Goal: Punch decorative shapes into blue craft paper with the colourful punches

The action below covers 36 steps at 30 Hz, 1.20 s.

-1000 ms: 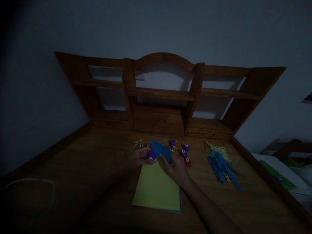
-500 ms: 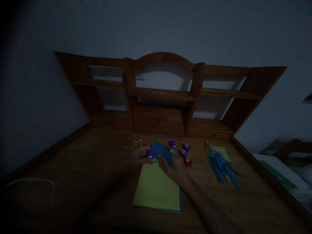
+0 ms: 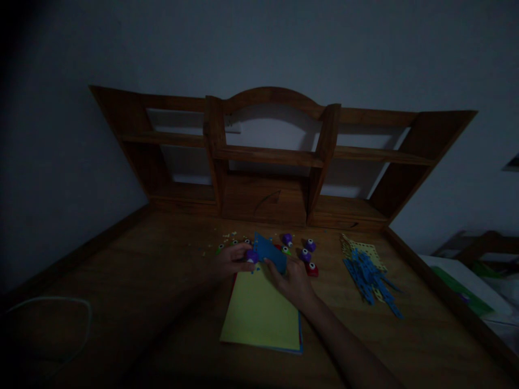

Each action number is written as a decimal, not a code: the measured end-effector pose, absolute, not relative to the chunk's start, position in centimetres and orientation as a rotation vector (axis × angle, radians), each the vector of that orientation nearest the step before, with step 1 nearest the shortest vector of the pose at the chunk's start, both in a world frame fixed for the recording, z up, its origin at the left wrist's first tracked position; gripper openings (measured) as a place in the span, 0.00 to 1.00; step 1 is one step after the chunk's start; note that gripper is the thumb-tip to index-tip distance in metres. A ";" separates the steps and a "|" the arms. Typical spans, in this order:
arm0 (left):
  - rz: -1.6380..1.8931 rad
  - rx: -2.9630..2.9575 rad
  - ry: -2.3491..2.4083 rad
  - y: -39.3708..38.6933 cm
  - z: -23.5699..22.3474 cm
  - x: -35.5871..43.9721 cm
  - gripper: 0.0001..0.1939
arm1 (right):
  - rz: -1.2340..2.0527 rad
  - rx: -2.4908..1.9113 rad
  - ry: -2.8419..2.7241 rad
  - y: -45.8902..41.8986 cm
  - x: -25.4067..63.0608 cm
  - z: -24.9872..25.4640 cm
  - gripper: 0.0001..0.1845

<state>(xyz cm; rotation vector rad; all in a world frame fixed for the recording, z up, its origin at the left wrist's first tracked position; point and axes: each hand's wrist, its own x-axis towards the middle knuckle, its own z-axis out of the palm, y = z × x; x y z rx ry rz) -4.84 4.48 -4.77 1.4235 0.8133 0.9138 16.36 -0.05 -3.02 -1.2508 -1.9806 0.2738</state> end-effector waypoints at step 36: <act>0.880 1.420 0.824 4.4 -4.6 -4.8 0.27 | 0.280 -1.213 -1.964 -0.2 16.2 -2.9 0.17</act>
